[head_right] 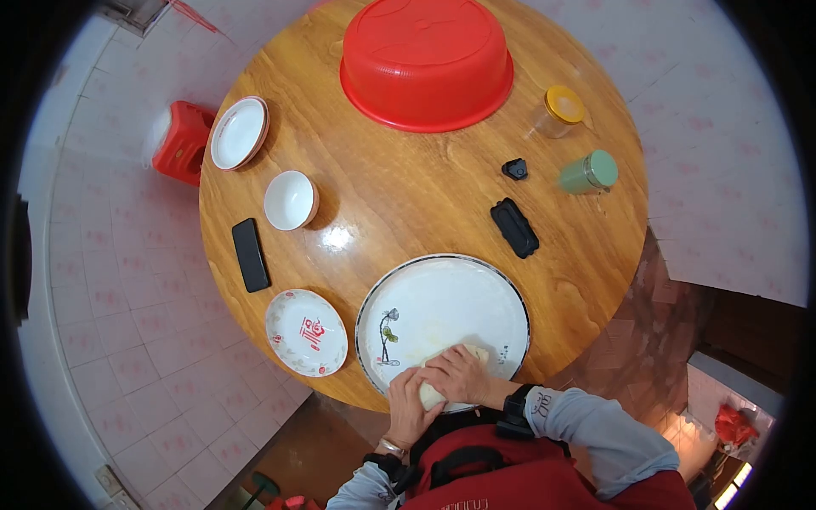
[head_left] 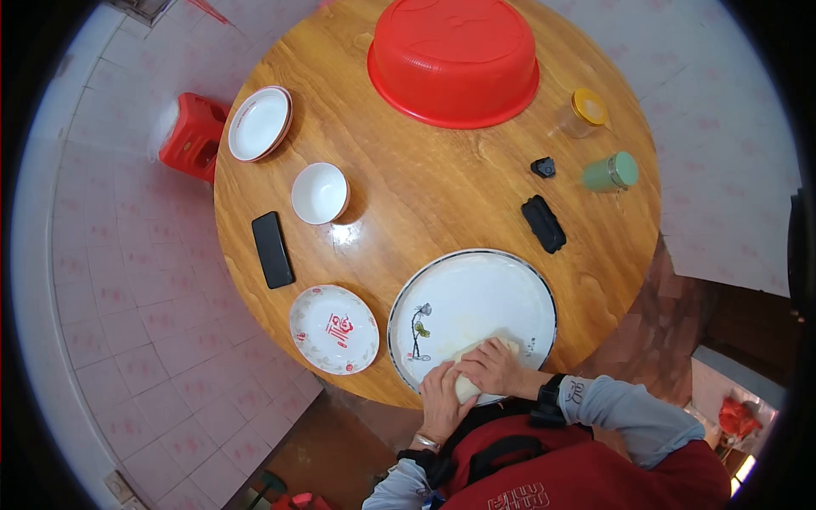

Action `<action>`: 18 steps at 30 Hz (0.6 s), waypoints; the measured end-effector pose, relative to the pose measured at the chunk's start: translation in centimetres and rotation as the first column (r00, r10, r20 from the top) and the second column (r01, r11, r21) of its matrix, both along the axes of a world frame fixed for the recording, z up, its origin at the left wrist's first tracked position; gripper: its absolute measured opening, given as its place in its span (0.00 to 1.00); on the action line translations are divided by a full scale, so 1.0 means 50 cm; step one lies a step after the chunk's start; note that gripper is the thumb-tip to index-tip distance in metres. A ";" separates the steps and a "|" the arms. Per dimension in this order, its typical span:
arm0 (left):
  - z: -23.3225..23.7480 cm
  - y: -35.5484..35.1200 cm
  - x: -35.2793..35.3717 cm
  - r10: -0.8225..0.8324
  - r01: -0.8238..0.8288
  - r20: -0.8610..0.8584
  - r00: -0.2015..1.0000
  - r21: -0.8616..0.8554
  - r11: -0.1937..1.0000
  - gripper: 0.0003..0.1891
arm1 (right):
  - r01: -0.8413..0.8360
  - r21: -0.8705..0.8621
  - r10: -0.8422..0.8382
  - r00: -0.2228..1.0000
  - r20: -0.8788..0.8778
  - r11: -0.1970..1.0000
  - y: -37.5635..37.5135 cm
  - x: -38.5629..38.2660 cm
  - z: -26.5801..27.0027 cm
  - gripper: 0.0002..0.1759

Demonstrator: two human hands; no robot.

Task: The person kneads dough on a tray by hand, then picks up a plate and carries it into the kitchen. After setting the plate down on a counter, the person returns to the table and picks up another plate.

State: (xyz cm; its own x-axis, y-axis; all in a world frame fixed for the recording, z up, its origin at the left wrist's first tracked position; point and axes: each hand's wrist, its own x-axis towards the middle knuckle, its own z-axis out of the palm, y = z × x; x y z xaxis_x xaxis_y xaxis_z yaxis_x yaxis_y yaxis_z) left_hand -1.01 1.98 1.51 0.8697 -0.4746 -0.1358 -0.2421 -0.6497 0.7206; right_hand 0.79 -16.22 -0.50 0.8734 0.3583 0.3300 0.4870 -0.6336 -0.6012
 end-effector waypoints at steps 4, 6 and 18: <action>-0.014 -0.006 0.044 0.046 -0.045 -0.029 0.999 0.019 0.999 0.39 | 0.099 0.051 -0.095 0.993 -0.070 0.994 0.007 0.053 -0.011 0.11; -0.026 -0.005 0.067 0.072 -0.070 -0.032 0.997 0.053 0.996 0.38 | 0.111 0.055 -0.105 0.990 -0.098 0.992 0.008 0.081 -0.020 0.10; -0.057 -0.023 0.177 0.293 -0.299 -0.323 0.900 0.031 0.954 0.31 | 0.368 -0.025 -0.355 0.876 -0.326 0.930 0.014 0.197 -0.043 0.11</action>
